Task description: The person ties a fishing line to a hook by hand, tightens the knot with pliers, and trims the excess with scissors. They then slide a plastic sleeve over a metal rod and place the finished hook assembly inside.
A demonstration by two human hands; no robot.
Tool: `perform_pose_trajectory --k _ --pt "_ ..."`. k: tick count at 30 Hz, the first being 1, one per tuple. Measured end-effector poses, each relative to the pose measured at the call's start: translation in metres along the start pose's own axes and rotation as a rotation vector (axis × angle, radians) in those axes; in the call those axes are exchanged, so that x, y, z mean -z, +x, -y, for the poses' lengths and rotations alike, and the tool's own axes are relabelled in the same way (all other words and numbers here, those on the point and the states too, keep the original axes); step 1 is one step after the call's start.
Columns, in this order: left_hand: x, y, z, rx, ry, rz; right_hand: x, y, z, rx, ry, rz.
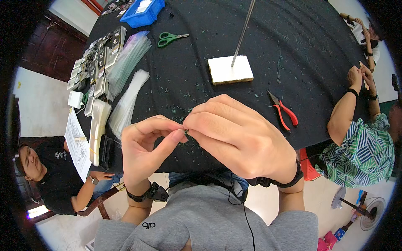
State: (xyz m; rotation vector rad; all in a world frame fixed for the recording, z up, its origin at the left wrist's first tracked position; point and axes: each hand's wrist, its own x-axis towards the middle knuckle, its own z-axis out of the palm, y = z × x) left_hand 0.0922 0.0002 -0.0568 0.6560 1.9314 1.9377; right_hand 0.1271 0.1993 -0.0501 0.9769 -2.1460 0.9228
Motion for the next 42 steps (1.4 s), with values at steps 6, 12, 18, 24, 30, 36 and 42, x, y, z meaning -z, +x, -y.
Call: perform_pose_trajectory --k 6,12,18,24,30,36,42 --pt "0.002 -0.002 -0.006 0.049 0.038 0.068 0.003 0.001 0.004 0.002 -0.036 0.039" --pt "0.001 -0.002 -0.003 0.025 0.099 0.084 0.003 0.001 0.003 -0.010 0.000 0.049" --pt "-0.008 -0.006 0.007 -0.001 -0.082 -0.032 0.001 0.007 0.001 -0.090 -0.058 -0.064" --pt "-0.014 -0.012 0.017 -0.050 -0.111 -0.235 -0.011 -0.004 0.014 -0.405 0.069 -0.243" --pt "-0.021 -0.015 0.028 -0.245 0.025 -0.299 -0.033 -0.013 0.020 -0.527 0.201 -0.322" --pt "-0.020 -0.017 0.025 -0.352 0.185 -0.301 -0.038 -0.016 0.022 -0.564 0.309 -0.353" --pt "-0.022 -0.020 0.024 -0.394 0.230 -0.296 -0.037 -0.018 0.021 -0.602 0.485 -0.363"
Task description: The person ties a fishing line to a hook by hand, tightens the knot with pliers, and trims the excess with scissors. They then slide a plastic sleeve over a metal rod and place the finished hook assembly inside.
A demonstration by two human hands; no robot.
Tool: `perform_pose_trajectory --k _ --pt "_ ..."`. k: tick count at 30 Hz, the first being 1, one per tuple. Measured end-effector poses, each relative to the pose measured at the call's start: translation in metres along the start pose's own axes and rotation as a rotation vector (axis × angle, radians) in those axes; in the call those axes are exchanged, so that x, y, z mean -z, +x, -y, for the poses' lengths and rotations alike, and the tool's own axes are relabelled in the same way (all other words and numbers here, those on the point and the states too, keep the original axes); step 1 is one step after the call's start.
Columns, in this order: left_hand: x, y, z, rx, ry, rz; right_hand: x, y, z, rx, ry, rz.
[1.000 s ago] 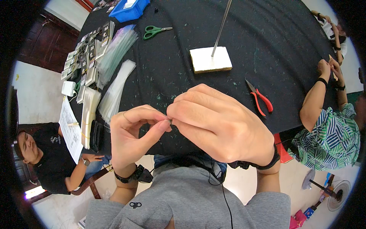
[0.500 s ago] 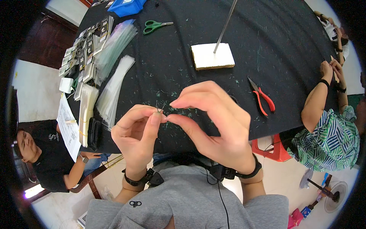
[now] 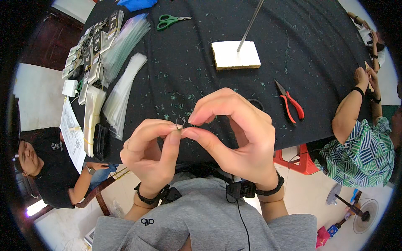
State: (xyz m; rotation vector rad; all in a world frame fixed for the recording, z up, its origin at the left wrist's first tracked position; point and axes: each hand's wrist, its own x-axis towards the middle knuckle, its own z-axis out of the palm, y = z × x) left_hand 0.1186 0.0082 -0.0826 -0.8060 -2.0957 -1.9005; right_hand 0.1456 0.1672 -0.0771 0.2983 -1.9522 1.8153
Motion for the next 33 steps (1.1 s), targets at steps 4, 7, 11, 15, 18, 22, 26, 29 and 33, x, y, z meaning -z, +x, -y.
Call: perform_pose_trajectory --k 4,7,11,15,18,22,26,29,33 --pt "-0.0010 -0.0039 0.0000 0.242 -0.321 0.011 -0.0029 -0.0035 -0.0002 -0.148 0.224 -0.003" --pt "-0.0015 -0.0047 -0.0001 0.302 -0.431 0.012 -0.0078 -0.0043 -0.0014 -0.213 0.330 -0.026" --pt "-0.0009 -0.0051 0.0015 0.279 -0.452 0.028 -0.0095 -0.0046 -0.0038 -0.219 0.406 -0.018" --pt "-0.0009 -0.0057 0.0016 0.288 -0.460 0.034 -0.0079 -0.0044 -0.0070 -0.227 0.428 0.003" --pt "-0.0024 -0.0057 0.0003 0.294 -0.478 0.030 -0.0072 -0.0042 -0.0072 -0.223 0.447 0.020" --pt "-0.0029 -0.0065 0.0008 0.292 -0.496 0.027 -0.0070 -0.0041 -0.0076 -0.157 0.427 0.024" --pt "-0.0016 -0.0056 -0.0002 0.308 -0.464 0.047 -0.0080 -0.0046 -0.0069 -0.127 0.376 0.018" --pt "-0.0018 -0.0068 -0.0001 0.300 -0.446 0.027 -0.0084 -0.0058 -0.0051 -0.110 0.285 0.026" --pt "-0.0020 -0.0075 0.0017 0.276 -0.419 0.024 -0.0047 -0.0055 -0.0042 -0.009 0.139 0.063"
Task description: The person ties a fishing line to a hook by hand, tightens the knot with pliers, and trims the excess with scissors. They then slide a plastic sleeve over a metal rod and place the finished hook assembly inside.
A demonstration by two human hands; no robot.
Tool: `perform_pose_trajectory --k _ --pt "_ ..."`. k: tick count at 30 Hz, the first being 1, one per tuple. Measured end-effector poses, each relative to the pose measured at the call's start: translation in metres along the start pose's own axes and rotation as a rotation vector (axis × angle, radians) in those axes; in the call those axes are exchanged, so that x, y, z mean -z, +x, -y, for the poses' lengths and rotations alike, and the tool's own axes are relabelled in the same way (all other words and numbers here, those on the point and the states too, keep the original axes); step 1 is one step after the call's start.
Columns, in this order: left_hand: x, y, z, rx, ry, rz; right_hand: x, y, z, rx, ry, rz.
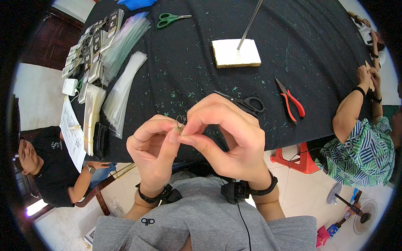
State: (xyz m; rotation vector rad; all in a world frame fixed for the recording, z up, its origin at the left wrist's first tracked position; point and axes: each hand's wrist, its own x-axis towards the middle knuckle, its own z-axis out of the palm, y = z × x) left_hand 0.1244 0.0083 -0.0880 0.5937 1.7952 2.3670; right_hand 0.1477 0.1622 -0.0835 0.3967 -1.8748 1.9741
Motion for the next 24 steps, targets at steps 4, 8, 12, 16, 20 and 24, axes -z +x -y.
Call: perform_pose_trajectory --k 4,8,12,16,20,24 --pt "-0.002 0.001 0.000 -0.009 0.008 -0.025 -0.001 -0.002 0.000 0.054 -0.041 -0.034" --pt "-0.002 0.001 0.000 -0.020 0.025 -0.031 -0.008 -0.003 0.003 0.023 -0.051 -0.159" --pt "-0.003 0.001 0.003 -0.046 0.049 -0.027 -0.003 -0.002 0.002 0.126 -0.256 -0.069" --pt "-0.003 0.003 0.004 -0.113 0.167 -0.036 -0.006 -0.005 0.008 0.142 -0.342 -0.093" --pt "-0.001 0.004 0.001 -0.184 0.364 0.000 -0.004 0.000 0.014 0.143 -0.427 -0.113" --pt "-0.004 0.003 -0.001 -0.252 0.439 -0.006 0.000 0.004 0.011 0.154 -0.502 -0.081"
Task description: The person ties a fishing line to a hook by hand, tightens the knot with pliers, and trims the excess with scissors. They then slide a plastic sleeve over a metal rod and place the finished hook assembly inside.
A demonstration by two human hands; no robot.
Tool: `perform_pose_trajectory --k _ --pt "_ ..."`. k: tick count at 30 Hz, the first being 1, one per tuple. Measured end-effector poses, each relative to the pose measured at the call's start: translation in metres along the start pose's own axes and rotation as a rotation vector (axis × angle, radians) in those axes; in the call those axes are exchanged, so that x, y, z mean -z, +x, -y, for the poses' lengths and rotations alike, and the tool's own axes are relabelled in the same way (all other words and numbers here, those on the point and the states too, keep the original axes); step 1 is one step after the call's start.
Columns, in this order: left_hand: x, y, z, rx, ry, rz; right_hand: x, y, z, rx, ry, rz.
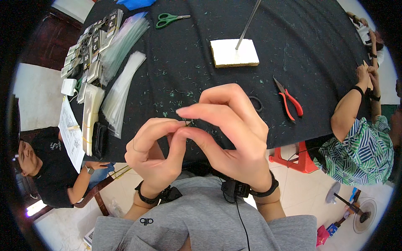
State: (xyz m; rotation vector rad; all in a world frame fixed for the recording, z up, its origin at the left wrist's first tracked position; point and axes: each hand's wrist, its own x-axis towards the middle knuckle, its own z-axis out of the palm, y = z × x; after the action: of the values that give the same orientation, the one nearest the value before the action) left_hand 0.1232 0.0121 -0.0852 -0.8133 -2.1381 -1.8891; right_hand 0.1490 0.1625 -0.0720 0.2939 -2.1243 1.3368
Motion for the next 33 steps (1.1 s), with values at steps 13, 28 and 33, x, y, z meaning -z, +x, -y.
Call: perform_pose_trajectory --k 13,28,33 --pt "-0.005 0.001 0.005 0.099 -0.051 -0.030 0.000 -0.007 0.003 0.005 0.063 0.030" --pt "0.008 0.000 0.023 0.603 -0.463 -0.017 0.085 -0.079 -0.089 -0.498 -1.165 0.084" --pt "0.012 0.001 0.021 0.681 -0.490 -0.036 0.083 -0.080 -0.089 -0.447 -1.258 0.065"
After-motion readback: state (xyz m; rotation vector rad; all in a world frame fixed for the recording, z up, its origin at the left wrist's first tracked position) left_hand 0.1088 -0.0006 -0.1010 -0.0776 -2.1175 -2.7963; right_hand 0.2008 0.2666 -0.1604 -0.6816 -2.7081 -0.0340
